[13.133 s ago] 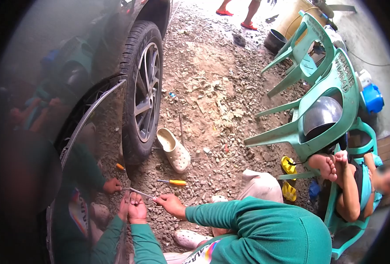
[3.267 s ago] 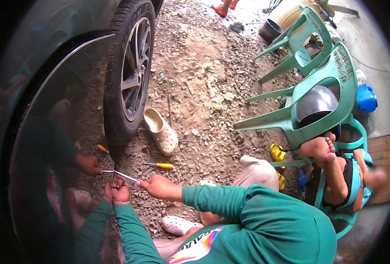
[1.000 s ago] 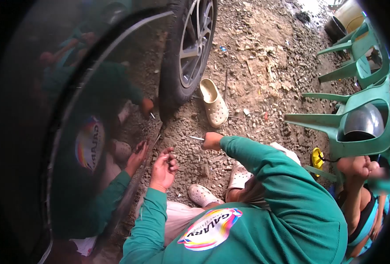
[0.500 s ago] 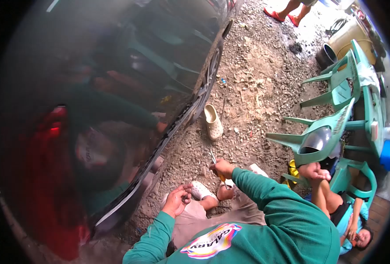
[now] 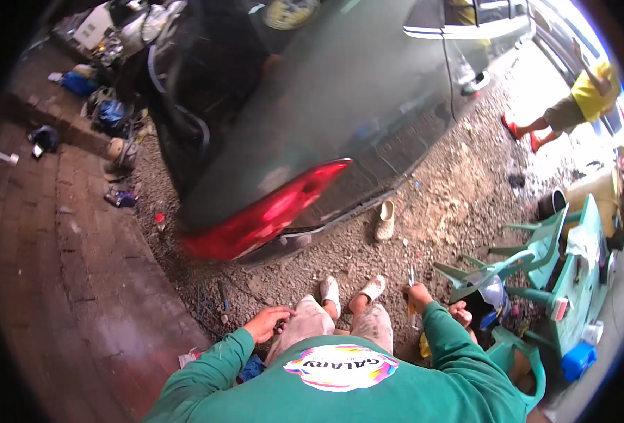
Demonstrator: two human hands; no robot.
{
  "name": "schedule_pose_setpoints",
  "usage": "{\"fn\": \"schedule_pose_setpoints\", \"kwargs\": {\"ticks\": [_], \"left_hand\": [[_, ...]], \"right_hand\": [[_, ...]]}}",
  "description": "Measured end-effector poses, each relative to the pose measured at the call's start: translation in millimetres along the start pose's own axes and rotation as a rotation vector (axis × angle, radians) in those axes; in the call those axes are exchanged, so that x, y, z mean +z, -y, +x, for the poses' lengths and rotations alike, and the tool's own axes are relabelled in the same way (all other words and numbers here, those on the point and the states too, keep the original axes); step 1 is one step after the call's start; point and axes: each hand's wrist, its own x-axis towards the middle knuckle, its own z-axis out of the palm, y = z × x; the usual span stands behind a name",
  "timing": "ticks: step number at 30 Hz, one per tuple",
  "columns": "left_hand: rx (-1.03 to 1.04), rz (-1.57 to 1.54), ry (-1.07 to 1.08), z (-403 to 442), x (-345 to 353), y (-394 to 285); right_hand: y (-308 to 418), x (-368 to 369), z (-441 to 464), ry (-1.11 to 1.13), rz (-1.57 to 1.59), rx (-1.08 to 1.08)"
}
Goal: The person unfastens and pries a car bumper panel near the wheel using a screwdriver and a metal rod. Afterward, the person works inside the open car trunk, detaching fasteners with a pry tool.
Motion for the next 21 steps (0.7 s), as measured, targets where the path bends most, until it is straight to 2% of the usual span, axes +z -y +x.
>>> {"fn": "schedule_pose_setpoints", "kwargs": {"ticks": [2, 6, 8, 10, 11, 12, 13, 14, 16, 17, 19, 21], "left_hand": [[0.004, 0.022, -0.035, -20.1, -22.7, 15.2], [0.108, -0.012, -0.026, -41.0, -60.3, 32.3], [0.13, -0.067, 0.025, -36.1, -90.4, 44.2], [0.224, -0.003, 0.113, -46.6, -108.2, 35.0], [0.2, 0.04, 0.087, -65.8, -108.8, 19.9], [0.17, -0.05, 0.106, -35.1, -150.5, 31.4], [0.249, -0.008, 0.079, -48.7, -162.1, 24.5], [0.141, 0.004, 0.108, -65.7, -184.4, 20.6], [0.271, -0.074, 0.008, -89.1, -225.9, 29.8], [0.273, -0.123, 0.033, -128.0, -229.1, 25.2], [0.281, -0.171, 0.072, -165.9, -256.9, 21.2], [0.287, -0.296, -0.034, -167.3, -317.5, 44.5]], "right_hand": [[0.2, -15.8, -16.9, -0.018, -0.235, 0.033], [-21.0, -22.4, -35.4, -0.17, -0.523, -0.042], [-28.6, -7.4, -57.2, -0.164, -0.627, 0.08], [-39.6, 15.9, -87.6, -0.186, -0.895, 0.138], [-36.3, 28.7, -116.3, -0.117, -0.896, 0.177], [-46.3, 42.0, -133.3, -0.207, -0.773, 0.181], [-56.7, 59.5, -139.3, -0.134, -0.889, 0.188], [-63.0, 79.3, -146.4, -0.043, -1.025, 0.19], [-73.4, 125.0, -179.6, -0.104, -0.953, 0.251], [-72.9, 147.2, -198.8, -0.111, -0.914, 0.292], [-94.7, 178.3, -199.3, -0.093, -0.916, 0.232], [-96.3, 206.7, -203.3, -0.056, -0.981, 0.187]]}}
